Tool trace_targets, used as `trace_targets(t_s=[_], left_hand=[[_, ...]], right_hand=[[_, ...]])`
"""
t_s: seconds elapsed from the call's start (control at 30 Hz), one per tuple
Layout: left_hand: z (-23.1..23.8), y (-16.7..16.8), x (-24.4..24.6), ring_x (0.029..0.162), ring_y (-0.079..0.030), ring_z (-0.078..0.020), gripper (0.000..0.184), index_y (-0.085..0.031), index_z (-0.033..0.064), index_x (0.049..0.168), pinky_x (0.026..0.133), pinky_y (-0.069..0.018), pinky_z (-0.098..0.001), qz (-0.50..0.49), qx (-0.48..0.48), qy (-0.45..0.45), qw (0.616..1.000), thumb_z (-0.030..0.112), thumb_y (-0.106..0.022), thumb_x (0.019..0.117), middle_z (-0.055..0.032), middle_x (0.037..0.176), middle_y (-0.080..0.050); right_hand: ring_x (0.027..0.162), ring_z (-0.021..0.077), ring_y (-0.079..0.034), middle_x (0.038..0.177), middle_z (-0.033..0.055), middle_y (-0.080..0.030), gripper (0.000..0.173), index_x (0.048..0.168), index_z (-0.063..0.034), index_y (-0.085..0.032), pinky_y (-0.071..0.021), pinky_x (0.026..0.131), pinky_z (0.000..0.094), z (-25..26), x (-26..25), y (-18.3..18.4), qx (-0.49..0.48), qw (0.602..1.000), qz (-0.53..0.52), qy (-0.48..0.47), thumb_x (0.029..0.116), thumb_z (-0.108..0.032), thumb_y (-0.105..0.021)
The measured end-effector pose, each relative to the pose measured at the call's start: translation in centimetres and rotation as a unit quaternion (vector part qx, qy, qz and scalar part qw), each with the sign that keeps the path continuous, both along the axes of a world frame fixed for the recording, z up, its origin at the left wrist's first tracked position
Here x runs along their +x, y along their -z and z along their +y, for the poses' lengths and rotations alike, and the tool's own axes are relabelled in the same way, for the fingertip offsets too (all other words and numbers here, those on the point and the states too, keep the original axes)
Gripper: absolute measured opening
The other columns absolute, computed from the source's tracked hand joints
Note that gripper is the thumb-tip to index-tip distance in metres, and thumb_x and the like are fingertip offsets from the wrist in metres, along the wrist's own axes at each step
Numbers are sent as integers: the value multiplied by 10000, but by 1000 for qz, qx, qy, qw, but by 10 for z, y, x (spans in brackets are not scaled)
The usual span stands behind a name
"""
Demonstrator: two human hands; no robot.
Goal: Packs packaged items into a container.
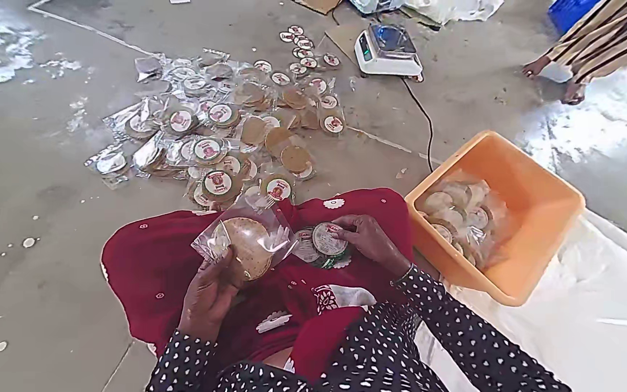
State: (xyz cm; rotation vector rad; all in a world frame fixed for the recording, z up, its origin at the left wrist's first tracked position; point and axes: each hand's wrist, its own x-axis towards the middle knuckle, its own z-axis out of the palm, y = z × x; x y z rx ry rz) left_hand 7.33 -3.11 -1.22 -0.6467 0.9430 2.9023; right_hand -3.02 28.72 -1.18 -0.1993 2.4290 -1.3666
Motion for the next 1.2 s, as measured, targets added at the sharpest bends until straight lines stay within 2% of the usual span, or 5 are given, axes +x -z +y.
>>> trace_targets(t_s=[0.2,0.43,0.63,0.83,1.2], left_hand=[[7,-4,-1,933,-739,-270,185,-589,13,1182,815,-634,-459,-8,0,7,1000,61,-495,1029,-173,1062,-722],[9,0,3,944,-738,-283,204,-566,10,1212,829,-631,-470,-14,0,7,1000,44,-513,1018,-179,1075,-719],[14,-4,4,898,-748,-269,194,-603,4,1161,803,-636,-456,-12,4,8,1000,25,-590,968,-171,1022,-734],[22,-5,4,928,-738,-281,200,-573,-9,1203,824,-627,-469,-15,2,27,1000,23,-509,1017,-175,1052,-723],[31,-3,8,949,-737,-308,232,-570,-31,1243,830,-628,-478,-40,-3,54,998,63,-534,1034,-206,1086,-718]], right_hand=[[693,96,-627,778,11,-690,137,902,-98,-729,-519,675,331,4,5,1,-7,994,59,88,892,-209,-808],[1138,221,-640,1212,88,-697,257,1104,-84,-780,-502,993,463,5,10,0,64,985,161,22,1035,-266,-611],[558,65,-556,758,21,-672,193,1001,-61,-729,-476,527,250,4,-2,-45,4,976,155,152,1031,-227,-634],[637,1,-603,780,-29,-693,105,965,-73,-728,-508,598,185,-24,1,-86,-52,980,179,71,981,-171,-697],[760,80,-693,860,41,-741,103,1030,-15,-737,-592,728,255,-80,7,-76,-169,981,5,-93,961,-74,-687]])
